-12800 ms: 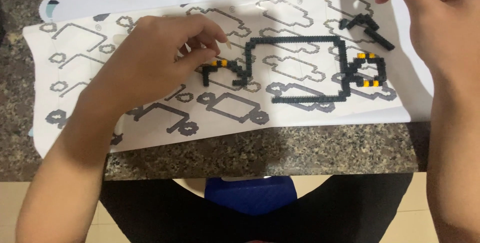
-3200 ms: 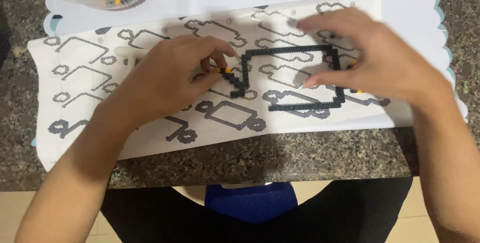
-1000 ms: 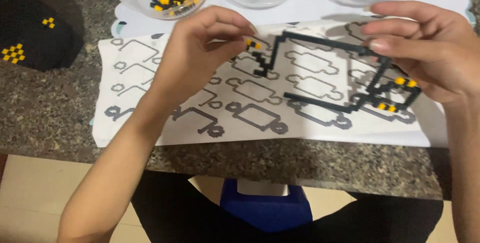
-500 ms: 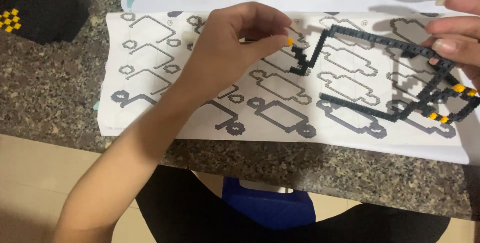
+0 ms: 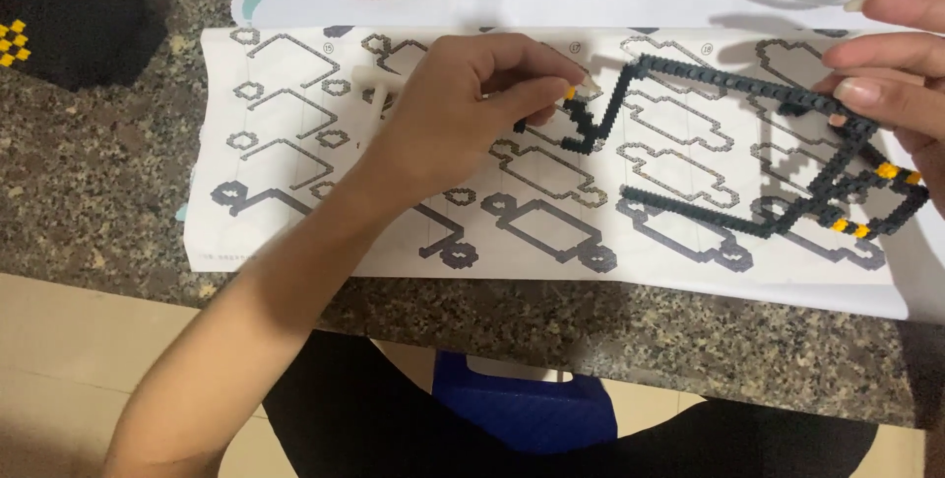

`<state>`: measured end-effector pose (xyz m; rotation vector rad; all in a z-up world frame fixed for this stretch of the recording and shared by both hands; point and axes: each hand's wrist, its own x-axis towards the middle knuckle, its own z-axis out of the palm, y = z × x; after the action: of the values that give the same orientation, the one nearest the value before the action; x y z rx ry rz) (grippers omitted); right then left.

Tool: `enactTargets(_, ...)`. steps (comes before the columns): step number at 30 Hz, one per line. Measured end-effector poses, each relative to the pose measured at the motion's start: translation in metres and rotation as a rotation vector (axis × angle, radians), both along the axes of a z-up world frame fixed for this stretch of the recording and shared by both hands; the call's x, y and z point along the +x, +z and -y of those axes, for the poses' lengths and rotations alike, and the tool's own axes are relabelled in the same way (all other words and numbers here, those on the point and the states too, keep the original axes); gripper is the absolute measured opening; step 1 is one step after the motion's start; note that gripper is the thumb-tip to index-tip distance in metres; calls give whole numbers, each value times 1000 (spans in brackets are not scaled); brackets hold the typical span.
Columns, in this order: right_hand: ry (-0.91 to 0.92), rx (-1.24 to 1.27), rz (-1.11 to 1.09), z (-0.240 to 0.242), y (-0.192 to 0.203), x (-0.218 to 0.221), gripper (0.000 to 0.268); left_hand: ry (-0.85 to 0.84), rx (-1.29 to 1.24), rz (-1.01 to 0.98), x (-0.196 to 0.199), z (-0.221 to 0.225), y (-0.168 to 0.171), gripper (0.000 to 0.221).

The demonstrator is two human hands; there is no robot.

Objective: Assembling a rectangular frame using small black and yellow interlocking plastic building blocks on a table.

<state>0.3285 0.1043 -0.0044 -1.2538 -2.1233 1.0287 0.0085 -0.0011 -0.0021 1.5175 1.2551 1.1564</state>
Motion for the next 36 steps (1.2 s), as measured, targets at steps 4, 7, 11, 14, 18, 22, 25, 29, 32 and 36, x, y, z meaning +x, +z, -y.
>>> enactTargets(4,-12,-2,47,4,7,-10,53,-12,-2,27,0,-2,-2,14)
enactTargets(7,-1,12,25,1,3,-7,53,-12,-52,35,0,-3,-4,15)
enactTargets(11,16,8,-4,-1,0,-4,54,-9,-59,-36,0,-4,-4,17)
enactTargets(14,18,31,-13,-2,-1,-4,53,-12,-93,-90,1,-5,-1,18)
enactTargets(18,50,51,-47,-3,-4,-2,53,-44,-43,-162,0,-5,-4,19)
enactTargets(22,64,41,-28,0,1,-5,52,-43,45,-217,-2,-7,-10,18)
enactTargets(25,81,41,-38,-1,-1,-4,53,-25,52,-231,-2,-7,-11,18)
enactTargets(29,60,57,-78,-1,-2,-3,50,-14,81,-243,-2,-6,-9,17)
enactTargets(32,54,46,-77,0,-1,-4,50,-6,94,-248,-2,-6,-9,16)
enactTargets(36,9,24,-96,-3,-7,0,51,12,106,-257,-1,-6,-8,14)
